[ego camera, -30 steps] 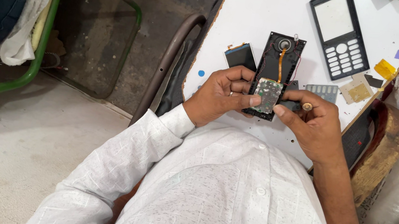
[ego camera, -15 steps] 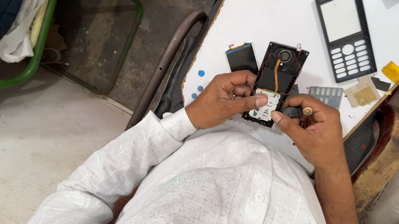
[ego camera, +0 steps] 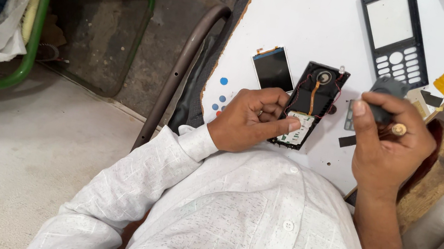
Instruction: The person disassembles a small electronic device, removes the battery and keypad, and manipulates the internal circuit board and speaker. They then reassemble the device by placing the keypad and battery back into the housing.
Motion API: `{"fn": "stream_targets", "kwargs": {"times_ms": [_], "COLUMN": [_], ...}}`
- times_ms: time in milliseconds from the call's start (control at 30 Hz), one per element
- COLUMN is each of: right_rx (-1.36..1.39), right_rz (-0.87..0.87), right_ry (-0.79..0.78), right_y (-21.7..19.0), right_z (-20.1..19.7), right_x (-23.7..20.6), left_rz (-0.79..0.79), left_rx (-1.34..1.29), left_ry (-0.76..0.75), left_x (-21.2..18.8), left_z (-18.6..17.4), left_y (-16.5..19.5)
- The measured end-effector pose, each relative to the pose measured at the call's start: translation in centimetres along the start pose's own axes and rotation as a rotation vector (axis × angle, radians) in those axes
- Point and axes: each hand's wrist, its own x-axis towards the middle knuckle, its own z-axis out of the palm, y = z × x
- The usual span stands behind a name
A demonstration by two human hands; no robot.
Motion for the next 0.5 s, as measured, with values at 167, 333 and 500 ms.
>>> {"fn": "stream_targets", "kwargs": {"times_ms": [167, 333, 500], "right_rx": [-0.189, -0.254, -0.251], "right_rz": [-0.141, -0.175, -0.292], "right_ry": [-0.038, -0.057, -0.007], "right_y": [-1.0, -1.1, 0.0], "right_z": [0.3, 0.5, -0.5], "right_x": [1.7, 2.4, 1.4], "left_rz": [0.015, -0.039, -0.002], "left_rx": [0.116, 0.198, 0.214], "left_ry": [-0.02, -0.031, -0.035], "left_x": [0.2, 0.5, 0.9], "left_z": [0.1, -0.1, -0.1], "left_y": [1.3, 2.1, 2.1]}}
